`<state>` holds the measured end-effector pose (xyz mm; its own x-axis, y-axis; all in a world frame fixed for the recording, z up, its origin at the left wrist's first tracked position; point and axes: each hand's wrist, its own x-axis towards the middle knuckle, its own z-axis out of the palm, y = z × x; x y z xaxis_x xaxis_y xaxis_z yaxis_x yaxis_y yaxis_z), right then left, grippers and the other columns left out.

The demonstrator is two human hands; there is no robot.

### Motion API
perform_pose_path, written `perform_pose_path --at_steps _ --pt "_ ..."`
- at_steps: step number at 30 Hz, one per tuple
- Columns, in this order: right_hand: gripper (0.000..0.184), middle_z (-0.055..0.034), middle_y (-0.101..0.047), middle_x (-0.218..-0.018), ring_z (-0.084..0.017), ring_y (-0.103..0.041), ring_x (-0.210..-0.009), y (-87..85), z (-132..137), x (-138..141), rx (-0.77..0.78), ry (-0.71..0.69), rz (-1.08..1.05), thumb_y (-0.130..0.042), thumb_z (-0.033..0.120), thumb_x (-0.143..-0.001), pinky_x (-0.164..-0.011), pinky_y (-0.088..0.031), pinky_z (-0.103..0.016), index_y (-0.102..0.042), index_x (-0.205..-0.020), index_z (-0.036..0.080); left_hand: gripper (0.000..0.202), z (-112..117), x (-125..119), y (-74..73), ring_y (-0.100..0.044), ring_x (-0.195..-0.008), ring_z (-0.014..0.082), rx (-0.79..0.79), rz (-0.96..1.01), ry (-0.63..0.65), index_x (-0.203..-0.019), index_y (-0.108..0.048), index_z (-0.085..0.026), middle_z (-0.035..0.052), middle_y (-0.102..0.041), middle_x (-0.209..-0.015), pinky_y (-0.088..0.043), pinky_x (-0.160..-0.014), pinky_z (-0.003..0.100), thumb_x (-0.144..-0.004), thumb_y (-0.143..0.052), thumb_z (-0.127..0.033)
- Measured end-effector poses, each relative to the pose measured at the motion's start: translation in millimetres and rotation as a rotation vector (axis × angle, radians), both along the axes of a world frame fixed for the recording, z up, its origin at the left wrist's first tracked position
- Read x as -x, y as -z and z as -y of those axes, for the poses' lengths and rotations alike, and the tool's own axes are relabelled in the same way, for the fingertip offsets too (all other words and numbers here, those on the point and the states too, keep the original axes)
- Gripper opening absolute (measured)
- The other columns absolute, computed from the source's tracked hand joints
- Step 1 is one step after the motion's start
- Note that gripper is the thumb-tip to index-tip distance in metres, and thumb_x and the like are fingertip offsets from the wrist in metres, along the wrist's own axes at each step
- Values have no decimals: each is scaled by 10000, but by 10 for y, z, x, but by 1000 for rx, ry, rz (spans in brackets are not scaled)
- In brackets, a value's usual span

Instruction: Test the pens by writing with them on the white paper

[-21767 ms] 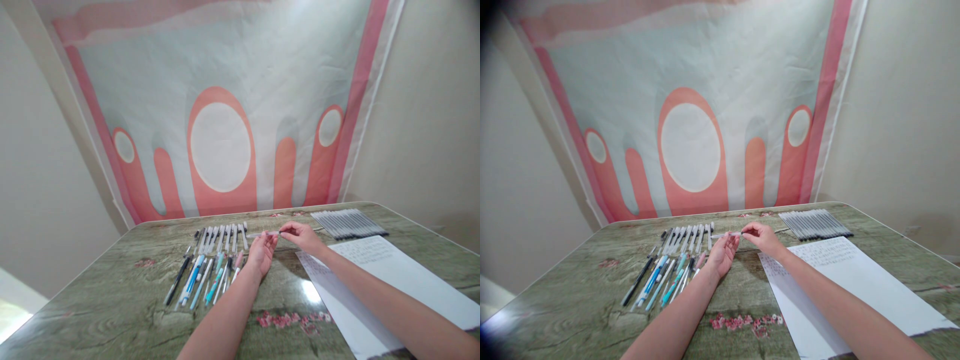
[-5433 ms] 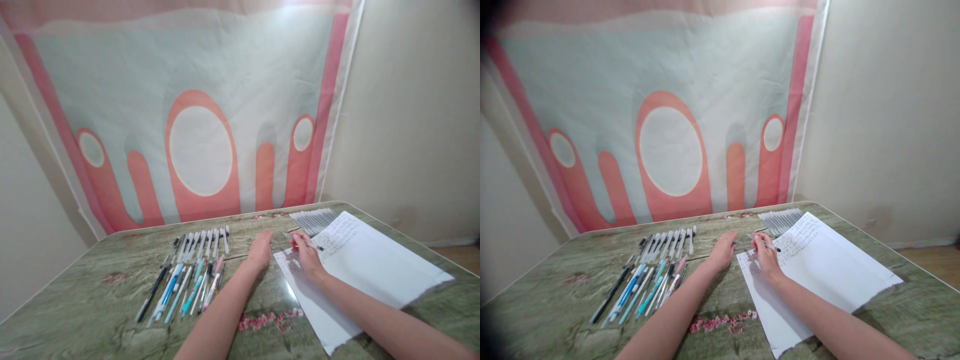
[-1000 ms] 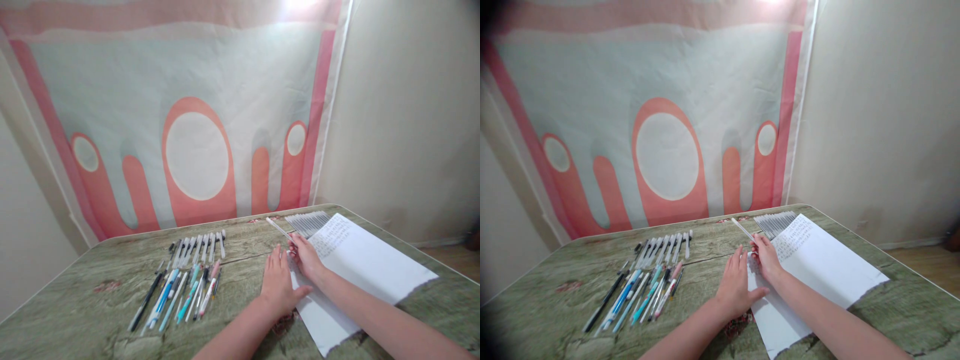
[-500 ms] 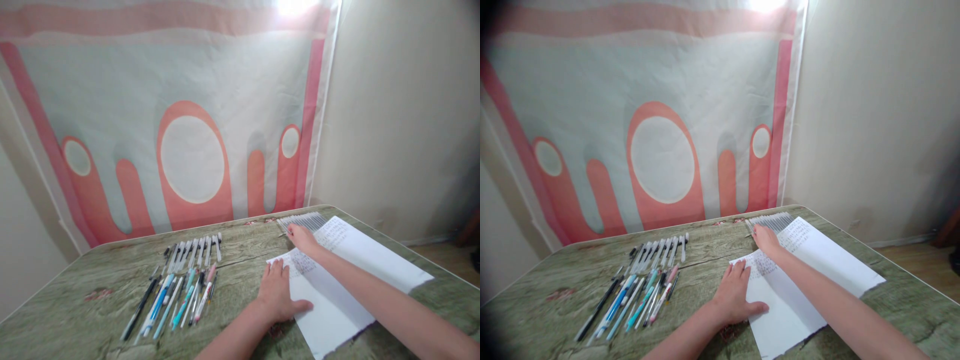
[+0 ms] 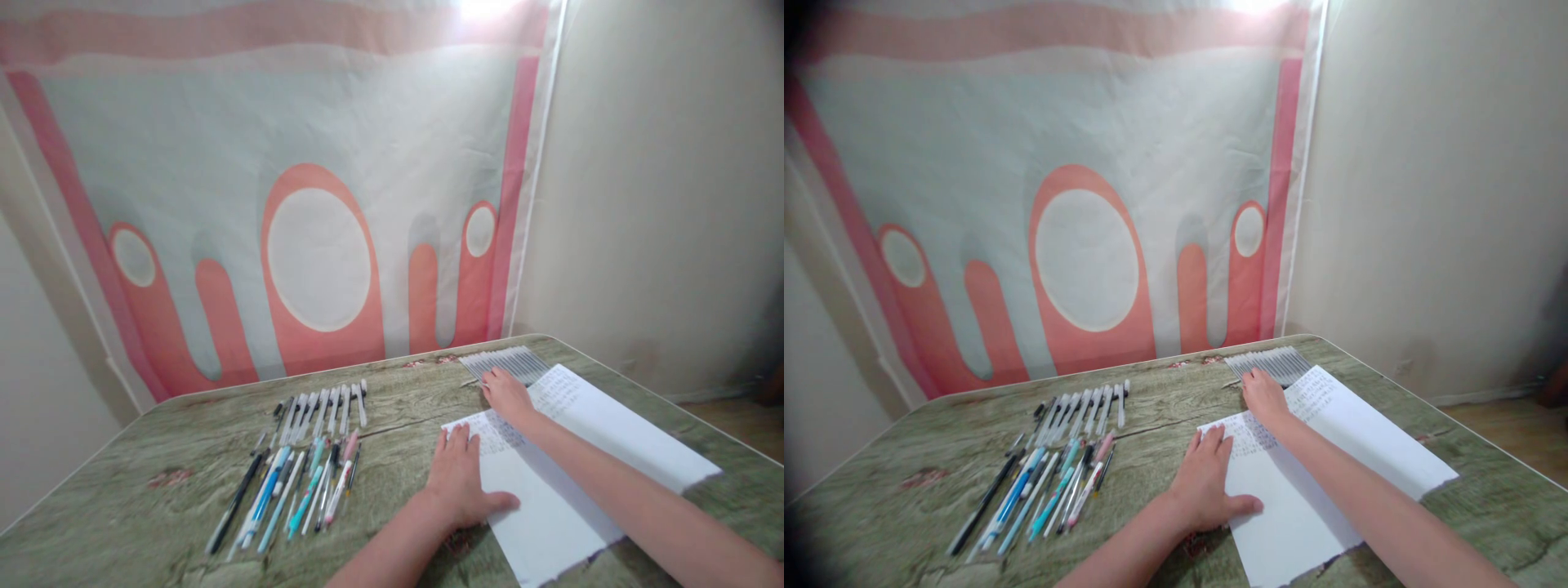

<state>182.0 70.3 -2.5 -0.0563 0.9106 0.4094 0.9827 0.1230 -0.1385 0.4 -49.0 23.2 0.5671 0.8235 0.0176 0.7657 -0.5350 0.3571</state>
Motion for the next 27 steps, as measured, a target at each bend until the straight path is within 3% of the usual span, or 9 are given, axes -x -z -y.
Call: perform_pose_path --at_steps 5,8,13,19,23,27 --pt "164 -48 -548 -838 -167 -507 -833 104 251 -261 -44 -47 -18 -407 232 -828 -730 -351 -247 -564 -810 190 1000 -28 7 17 -110 -1305 284 0 5 9 -1308 -311 -117 131 -223 -1408 -51 -1070 428 -568 -342 -789" --pt "175 -43 -548 -830 -164 -506 -822 147 317 -456 -20 8 -69 -400 237 -817 -696 -351 -246 -567 -807 188 1015 -42 5 37 -123 -1302 284 -9 18 4 -1303 -317 -104 137 -229 -1405 -75 -1071 417 -561 -342 -796" --pt "138 -60 -558 -818 -188 -513 -799 137 267 -694 97 177 -35 -445 238 -753 -608 -331 -261 -569 -736 180 1015 -53 3 49 -144 -1298 281 -15 37 2 -1300 -323 -108 138 -243 -1400 -92 -1070 412 -558 -340 -802" --pt "189 -122 -572 -851 -226 -524 -803 99 176 -744 144 286 51 -453 274 -742 -628 -339 -293 -587 -779 146 1002 -67 -4 34 -139 -1300 275 -11 34 -5 -1305 -314 -117 132 -238 -1402 -72 -1071 411 -567 -346 -794" --pt "165 -118 -573 -825 -219 -519 -792 116 143 -721 113 271 33 -465 248 -730 -649 -340 -291 -590 -765 146 985 -69 -4 25 -143 -1300 266 -18 33 -19 -1302 -319 -119 128 -245 -1400 -71 -1073 401 -578 -348 -786" --pt "122 -68 -554 -737 -185 -503 -742 149 143 -707 34 141 -26 -466 220 -717 -672 -336 -272 -571 -687 166 980 -60 -6 19 -147 -1300 265 -18 39 -31 -1297 -330 -126 122 -256 -1397 -77 -1074 396 -574 -348 -788"
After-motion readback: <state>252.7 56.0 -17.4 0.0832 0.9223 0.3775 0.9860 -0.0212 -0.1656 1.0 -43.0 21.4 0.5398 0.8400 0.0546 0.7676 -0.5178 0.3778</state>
